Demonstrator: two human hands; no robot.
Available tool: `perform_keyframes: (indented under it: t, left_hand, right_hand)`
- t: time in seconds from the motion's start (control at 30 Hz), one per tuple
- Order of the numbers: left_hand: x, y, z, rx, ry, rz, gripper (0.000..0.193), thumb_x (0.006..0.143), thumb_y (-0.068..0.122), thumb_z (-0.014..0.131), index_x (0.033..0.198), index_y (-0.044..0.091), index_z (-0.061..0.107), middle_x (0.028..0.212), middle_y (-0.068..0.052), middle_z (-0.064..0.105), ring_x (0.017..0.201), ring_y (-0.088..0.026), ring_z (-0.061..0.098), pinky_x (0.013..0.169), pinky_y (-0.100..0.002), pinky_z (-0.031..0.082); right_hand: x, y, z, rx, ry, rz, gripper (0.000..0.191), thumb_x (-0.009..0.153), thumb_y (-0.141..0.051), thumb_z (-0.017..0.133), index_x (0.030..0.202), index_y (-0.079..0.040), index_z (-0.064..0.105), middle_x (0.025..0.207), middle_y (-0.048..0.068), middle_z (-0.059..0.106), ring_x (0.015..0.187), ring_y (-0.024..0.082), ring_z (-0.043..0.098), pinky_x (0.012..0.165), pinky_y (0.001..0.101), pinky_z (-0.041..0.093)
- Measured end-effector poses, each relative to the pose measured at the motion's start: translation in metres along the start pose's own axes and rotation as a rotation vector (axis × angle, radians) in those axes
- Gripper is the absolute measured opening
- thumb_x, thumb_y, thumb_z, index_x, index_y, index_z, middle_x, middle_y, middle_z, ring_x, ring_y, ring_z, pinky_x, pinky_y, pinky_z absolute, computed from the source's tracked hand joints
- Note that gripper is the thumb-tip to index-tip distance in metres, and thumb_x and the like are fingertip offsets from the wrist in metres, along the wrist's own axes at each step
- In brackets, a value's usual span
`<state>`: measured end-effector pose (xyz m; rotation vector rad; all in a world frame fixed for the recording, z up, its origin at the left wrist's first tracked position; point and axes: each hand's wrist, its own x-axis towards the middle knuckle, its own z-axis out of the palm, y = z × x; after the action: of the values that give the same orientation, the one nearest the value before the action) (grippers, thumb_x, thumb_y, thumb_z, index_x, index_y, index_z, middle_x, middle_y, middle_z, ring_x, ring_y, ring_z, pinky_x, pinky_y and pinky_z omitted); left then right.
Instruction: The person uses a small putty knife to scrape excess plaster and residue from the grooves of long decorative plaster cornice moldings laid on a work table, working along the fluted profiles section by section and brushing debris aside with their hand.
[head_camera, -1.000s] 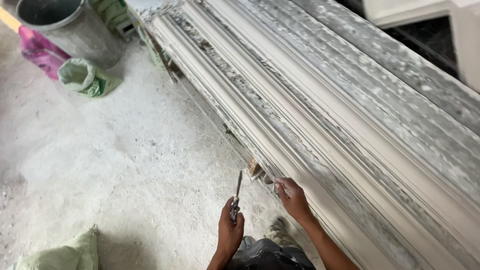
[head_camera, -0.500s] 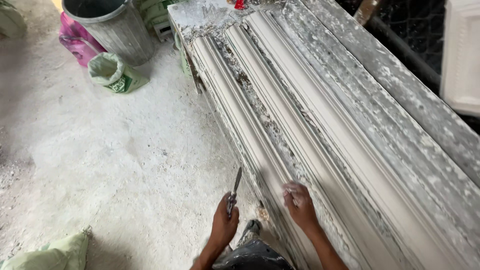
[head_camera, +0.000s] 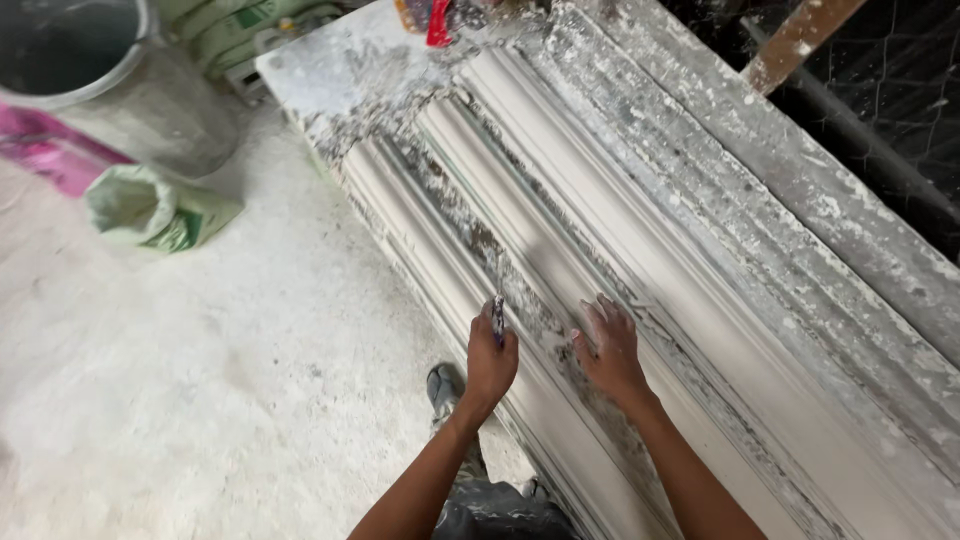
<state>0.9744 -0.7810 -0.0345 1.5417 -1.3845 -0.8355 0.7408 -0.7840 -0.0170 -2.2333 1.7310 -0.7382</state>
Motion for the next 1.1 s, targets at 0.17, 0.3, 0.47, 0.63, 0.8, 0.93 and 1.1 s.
perform_keyframes:
  t: [0.17,0.3,0.47,0.63,0.8,0.93,1.1]
  left_hand:
    - [0.047,0.022,0.025,0.11,-0.104,-0.078,0.069,0.095,0.011,0.053,0.153,-0.013,0.024,0.114,-0.032,0.054,0.091,-0.041,0.061,0.076,-0.051,0.056]
    - [0.054,0.036,0.028,0.11,-0.352,-0.264,0.072,0.1,0.014,0.047,0.154,-0.015,0.009,0.133,-0.042,0.043,0.099,-0.052,0.061,0.086,-0.058,0.054]
    - [0.06,0.034,0.025,0.154,-0.425,-0.339,0.069,0.102,0.019,0.042,0.154,-0.014,0.012,0.134,-0.039,0.047,0.108,-0.052,0.062,0.091,-0.06,0.052]
    - [0.055,0.051,0.027,0.147,-0.404,-0.331,0.071,0.101,0.019,0.043,0.154,-0.014,0.01,0.136,-0.039,0.046,0.108,-0.052,0.061,0.093,-0.062,0.05]
    - [0.153,0.018,0.011,-0.095,-0.371,-0.623,0.064,0.107,0.025,0.035,0.161,-0.003,0.016,0.115,-0.038,0.073,0.065,-0.038,0.068,0.048,-0.045,0.058]
    - [0.177,-0.036,0.012,0.068,-0.243,-0.322,0.067,0.106,0.027,0.044,0.155,-0.012,0.02,0.103,-0.033,0.073,0.074,-0.036,0.072,0.057,-0.046,0.058]
    - [0.095,-0.03,0.039,0.245,-0.257,-0.119,0.073,0.107,0.026,0.047,0.158,-0.012,0.013,0.091,-0.027,0.068,0.063,-0.027,0.063,0.051,-0.038,0.053]
  right_hand:
    - [0.07,0.003,0.029,-0.222,-0.067,0.042,0.058,0.099,-0.038,0.056,0.148,-0.007,0.051,0.158,0.023,0.042,0.147,0.047,0.033,0.118,0.0608,0.025]
    - [0.084,-0.001,0.045,-0.295,-0.032,0.098,0.057,0.1,-0.038,0.054,0.15,-0.011,0.051,0.158,0.018,0.045,0.148,0.044,0.036,0.121,0.0592,0.026]
    - [0.084,-0.004,0.049,-0.314,-0.033,0.145,0.057,0.099,-0.04,0.053,0.149,-0.012,0.052,0.158,0.015,0.046,0.147,0.041,0.038,0.12,0.0577,0.026]
    - [0.082,-0.006,0.049,-0.321,-0.032,0.184,0.055,0.101,-0.04,0.051,0.15,-0.014,0.053,0.159,0.014,0.046,0.148,0.04,0.038,0.121,0.0549,0.027]
    - [0.081,-0.009,0.045,-0.3,-0.015,0.166,0.054,0.101,-0.04,0.05,0.148,-0.014,0.053,0.159,0.014,0.047,0.148,0.039,0.04,0.123,0.0547,0.028]
    - [0.085,-0.012,0.042,-0.339,-0.062,0.19,0.057,0.097,-0.041,0.053,0.147,-0.014,0.054,0.157,0.014,0.046,0.146,0.04,0.038,0.119,0.0551,0.027]
    - [0.086,-0.013,0.044,-0.324,-0.07,0.204,0.059,0.097,-0.041,0.053,0.148,-0.013,0.053,0.157,0.013,0.046,0.147,0.038,0.036,0.12,0.0542,0.027]
